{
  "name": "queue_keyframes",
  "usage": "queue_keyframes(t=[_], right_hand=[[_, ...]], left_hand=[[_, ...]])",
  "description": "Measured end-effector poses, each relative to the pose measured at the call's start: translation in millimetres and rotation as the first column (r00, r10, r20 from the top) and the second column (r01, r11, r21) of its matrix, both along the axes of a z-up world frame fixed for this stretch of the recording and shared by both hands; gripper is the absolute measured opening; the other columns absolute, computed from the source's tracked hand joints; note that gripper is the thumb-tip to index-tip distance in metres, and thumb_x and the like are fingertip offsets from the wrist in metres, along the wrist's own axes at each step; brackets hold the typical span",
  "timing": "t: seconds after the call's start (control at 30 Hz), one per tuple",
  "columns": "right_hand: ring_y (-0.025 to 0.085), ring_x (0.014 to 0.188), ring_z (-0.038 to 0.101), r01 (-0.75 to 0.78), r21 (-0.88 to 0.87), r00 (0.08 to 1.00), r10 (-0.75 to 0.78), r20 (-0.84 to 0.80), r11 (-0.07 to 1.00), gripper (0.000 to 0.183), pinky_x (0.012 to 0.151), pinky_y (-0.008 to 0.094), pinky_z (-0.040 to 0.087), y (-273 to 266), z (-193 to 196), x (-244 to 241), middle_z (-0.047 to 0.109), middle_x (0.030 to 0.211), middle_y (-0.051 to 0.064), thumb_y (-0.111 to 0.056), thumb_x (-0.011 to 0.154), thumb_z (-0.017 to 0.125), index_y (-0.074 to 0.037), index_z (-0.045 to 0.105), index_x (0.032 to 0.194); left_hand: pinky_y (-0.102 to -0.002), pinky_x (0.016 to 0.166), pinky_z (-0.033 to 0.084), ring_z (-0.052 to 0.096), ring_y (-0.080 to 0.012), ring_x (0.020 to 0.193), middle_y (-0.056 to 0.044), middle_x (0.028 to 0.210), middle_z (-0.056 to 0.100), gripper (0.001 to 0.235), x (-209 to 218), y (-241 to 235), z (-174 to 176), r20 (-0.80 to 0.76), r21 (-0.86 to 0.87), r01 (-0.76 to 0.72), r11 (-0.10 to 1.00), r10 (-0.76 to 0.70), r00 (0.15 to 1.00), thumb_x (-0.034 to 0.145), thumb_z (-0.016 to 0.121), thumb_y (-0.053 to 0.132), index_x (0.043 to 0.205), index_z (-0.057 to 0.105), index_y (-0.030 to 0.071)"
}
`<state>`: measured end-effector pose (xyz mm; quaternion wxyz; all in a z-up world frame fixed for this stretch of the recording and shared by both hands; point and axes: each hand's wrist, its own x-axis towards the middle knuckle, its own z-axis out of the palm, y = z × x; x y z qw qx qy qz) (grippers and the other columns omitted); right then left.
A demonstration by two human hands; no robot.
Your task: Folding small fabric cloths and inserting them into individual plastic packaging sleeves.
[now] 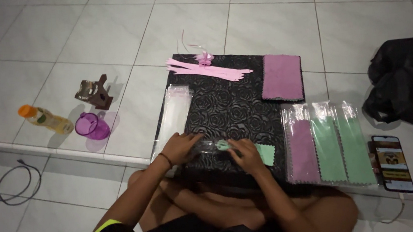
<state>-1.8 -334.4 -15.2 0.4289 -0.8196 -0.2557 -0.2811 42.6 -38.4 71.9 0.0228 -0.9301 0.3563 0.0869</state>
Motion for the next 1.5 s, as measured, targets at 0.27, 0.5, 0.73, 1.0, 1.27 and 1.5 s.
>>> queue_keyframes(t=[0.27,0.5,0.73,1.0,1.27,1.5], right_hand=[[0.031,0.093,0.072,-0.055,0.014,0.996,0.055,-0.065,0.998,0.027,0.084,0.044,0.053,-2,25,-3,0.077,0.1,0.01,-0.01,0.087,0.081,-0.009,0.077,0.113],[0.028,0.088,0.07,-0.024,-0.014,0.998,0.023,-0.064,1.0,0.011,0.08,0.04,0.051,0,40,-6,0.073,0.091,0.006,-0.014,0.088,0.08,-0.015,0.08,0.1],[0.029,0.086,0.069,-0.004,0.021,0.996,0.006,-0.085,1.0,0.011,0.078,0.041,0.051,-1,44,-7,0.072,0.089,0.008,-0.015,0.085,0.084,-0.012,0.078,0.094],[0.03,0.092,0.065,0.117,0.06,0.989,-0.111,-0.094,0.991,0.022,0.085,0.044,0.05,-1,49,-10,0.063,0.097,0.007,-0.018,0.084,0.08,-0.011,0.063,0.098],[0.031,0.086,0.061,0.144,0.088,0.973,-0.125,-0.194,0.986,0.014,0.082,0.044,0.049,0,47,-8,0.056,0.091,0.008,-0.005,0.089,0.066,-0.01,0.056,0.097],[0.033,0.092,0.061,0.186,0.201,0.949,-0.123,-0.29,0.962,0.007,0.087,0.046,0.049,2,57,-12,0.055,0.096,0.011,-0.009,0.096,0.06,-0.009,0.056,0.102]], left_hand=[[-0.048,0.087,0.053,0.072,-0.0304,0.104,-0.009,0.116,0.072,0.072,17,-11,-32,0.247,-0.051,0.119,0.992,-0.103,0.963,0.082,0.064,0.034,0.151,0.047,0.022],[-0.051,0.089,0.053,0.072,-0.0347,0.105,-0.012,0.116,0.073,0.072,21,-24,-29,0.191,-0.065,0.168,0.984,-0.153,0.97,0.082,0.068,0.03,0.149,0.047,0.02],[-0.051,0.091,0.05,0.069,-0.0345,0.112,-0.011,0.124,0.069,0.079,21,-38,-7,0.08,0.057,0.157,0.986,-0.161,0.984,0.083,0.069,0.033,0.155,0.038,0.022],[-0.056,0.11,0.041,0.058,-0.0381,0.131,-0.013,0.137,0.063,0.078,34,-45,-23,-0.094,0.097,0.083,0.992,-0.074,0.993,0.092,0.063,0.043,0.16,0.029,0.024],[-0.056,0.109,0.045,0.059,-0.0408,0.13,-0.016,0.139,0.062,0.08,30,-58,-2,-0.302,-0.014,-0.019,1.0,0.014,0.953,0.084,0.072,0.054,0.152,0.04,0.025],[-0.052,0.109,0.046,0.06,-0.0374,0.131,-0.017,0.14,0.063,0.062,21,-82,19,-0.419,-0.134,-0.067,0.989,0.005,0.908,0.099,0.054,0.053,0.148,0.051,0.015]])
